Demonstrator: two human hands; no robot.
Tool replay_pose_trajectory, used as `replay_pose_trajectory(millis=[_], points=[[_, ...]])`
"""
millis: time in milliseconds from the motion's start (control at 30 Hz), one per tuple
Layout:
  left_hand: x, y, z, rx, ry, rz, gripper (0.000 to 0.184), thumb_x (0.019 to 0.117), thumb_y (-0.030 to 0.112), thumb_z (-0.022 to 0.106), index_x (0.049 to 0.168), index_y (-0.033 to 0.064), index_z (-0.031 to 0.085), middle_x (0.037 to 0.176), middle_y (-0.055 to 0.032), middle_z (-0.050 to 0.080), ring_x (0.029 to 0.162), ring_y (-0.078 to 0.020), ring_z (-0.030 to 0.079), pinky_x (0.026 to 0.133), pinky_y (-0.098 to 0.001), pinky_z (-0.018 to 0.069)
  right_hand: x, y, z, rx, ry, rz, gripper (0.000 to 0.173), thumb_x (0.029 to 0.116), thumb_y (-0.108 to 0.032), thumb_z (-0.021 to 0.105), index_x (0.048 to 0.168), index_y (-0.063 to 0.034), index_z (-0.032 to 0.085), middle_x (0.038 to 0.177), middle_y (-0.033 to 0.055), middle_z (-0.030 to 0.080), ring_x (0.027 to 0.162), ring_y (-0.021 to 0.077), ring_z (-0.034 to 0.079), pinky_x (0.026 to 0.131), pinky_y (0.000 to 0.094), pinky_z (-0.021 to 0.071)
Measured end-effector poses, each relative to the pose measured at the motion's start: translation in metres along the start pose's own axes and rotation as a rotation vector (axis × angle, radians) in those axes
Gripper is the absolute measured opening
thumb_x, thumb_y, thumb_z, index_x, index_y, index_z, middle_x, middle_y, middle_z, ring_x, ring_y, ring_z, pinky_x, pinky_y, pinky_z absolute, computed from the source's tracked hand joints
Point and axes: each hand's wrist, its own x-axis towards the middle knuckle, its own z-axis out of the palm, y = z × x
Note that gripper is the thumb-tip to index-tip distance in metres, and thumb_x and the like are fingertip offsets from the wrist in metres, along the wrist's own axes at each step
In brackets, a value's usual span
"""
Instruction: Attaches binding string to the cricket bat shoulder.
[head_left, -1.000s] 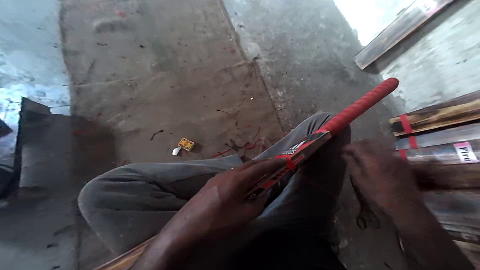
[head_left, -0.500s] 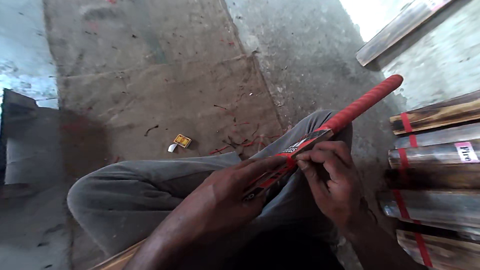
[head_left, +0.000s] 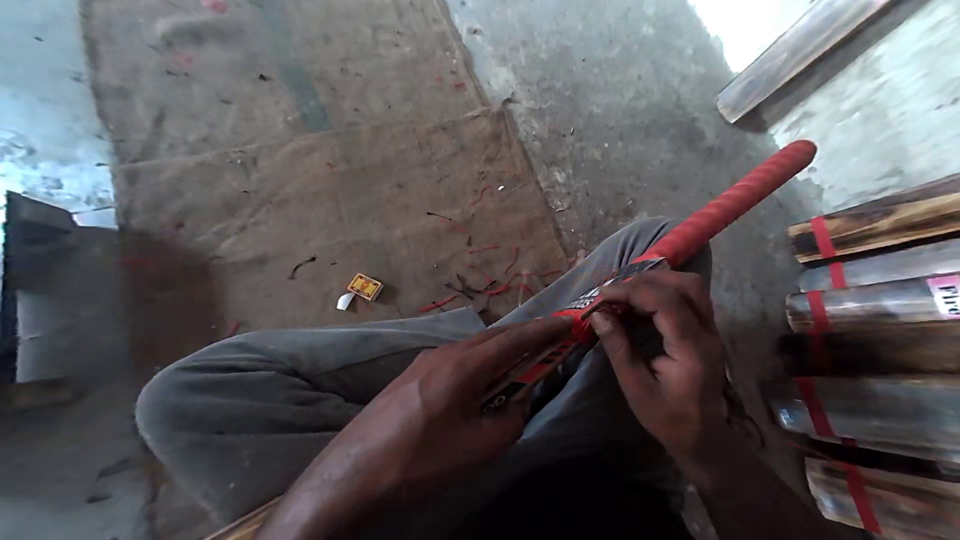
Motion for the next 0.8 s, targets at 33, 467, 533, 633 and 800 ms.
replay_pose_trajectory(millis=[33, 467, 533, 633, 800], points=[[0.0, -0.001, 0.0, 0.003, -0.002, 0.006, 0.067, 0.0909, 0.039, 0.072, 0.15, 0.0525, 0.043, 0.124, 0.0182, 0.066, 0.096, -0.0005, 0.068, 0.078, -0.0332, 0.0642, -0.003, 0.002, -0.004, 0.028, -0.002, 0.025, 0.035, 0.0963, -0.024, 0.069, 0.128, -0.0093, 0.065, 0.127, 0.0068, 0.059, 0.11, 0.0167, 0.061, 0.087, 0.0329, 0.0569], [0.003, 0.0, -0.002, 0.051, 0.0, 0.052, 0.071, 0.0905, 0.032, 0.072, 0.152, 0.0485, 0.042, 0.135, 0.0191, 0.061, 0.102, 0.0002, 0.066, 0.081, -0.031, 0.0626, -0.083, 0.003, -0.033, 0.816, -0.36, 0.755, 0.026, 0.1054, -0.023, 0.054, 0.118, -0.0132, 0.074, 0.081, 0.0001, 0.06, 0.058, 0.0056, 0.044, 0.049, 0.0205, 0.0372], [0.003, 0.0, -0.004, 0.062, 0.004, 0.058, 0.068, 0.0915, 0.034, 0.071, 0.152, 0.0474, 0.043, 0.135, 0.0189, 0.061, 0.104, -0.0001, 0.066, 0.083, -0.0315, 0.0627, -0.087, 0.004, -0.026, 0.879, -0.331, 0.769, 0.024, 0.105, -0.018, 0.053, 0.116, -0.0113, 0.073, 0.088, 0.0001, 0.065, 0.059, 0.0037, 0.047, 0.05, 0.0188, 0.0401], [0.005, -0.003, -0.01, 0.049, -0.002, 0.019, 0.071, 0.0915, 0.041, 0.072, 0.154, 0.0464, 0.039, 0.132, 0.018, 0.065, 0.105, -0.0016, 0.067, 0.085, -0.033, 0.0623, -0.091, 0.005, -0.011, 0.974, -0.277, 0.793, 0.021, 0.1046, -0.014, 0.054, 0.111, -0.0104, 0.074, 0.081, -0.0004, 0.062, 0.057, 0.0032, 0.047, 0.049, 0.0184, 0.0399], [0.01, -0.008, -0.036, 0.006, 0.046, 0.04, 0.078, 0.0905, 0.041, 0.074, 0.158, 0.0347, 0.035, 0.148, 0.0121, 0.056, 0.131, -0.0104, 0.057, 0.107, -0.0385, 0.0545, -0.076, 0.007, 0.009, 1.088, -0.27, 0.782, 0.022, 0.1048, -0.015, 0.053, 0.111, -0.0092, 0.073, 0.073, 0.0019, 0.055, 0.055, 0.0059, 0.044, 0.049, 0.0206, 0.039]])
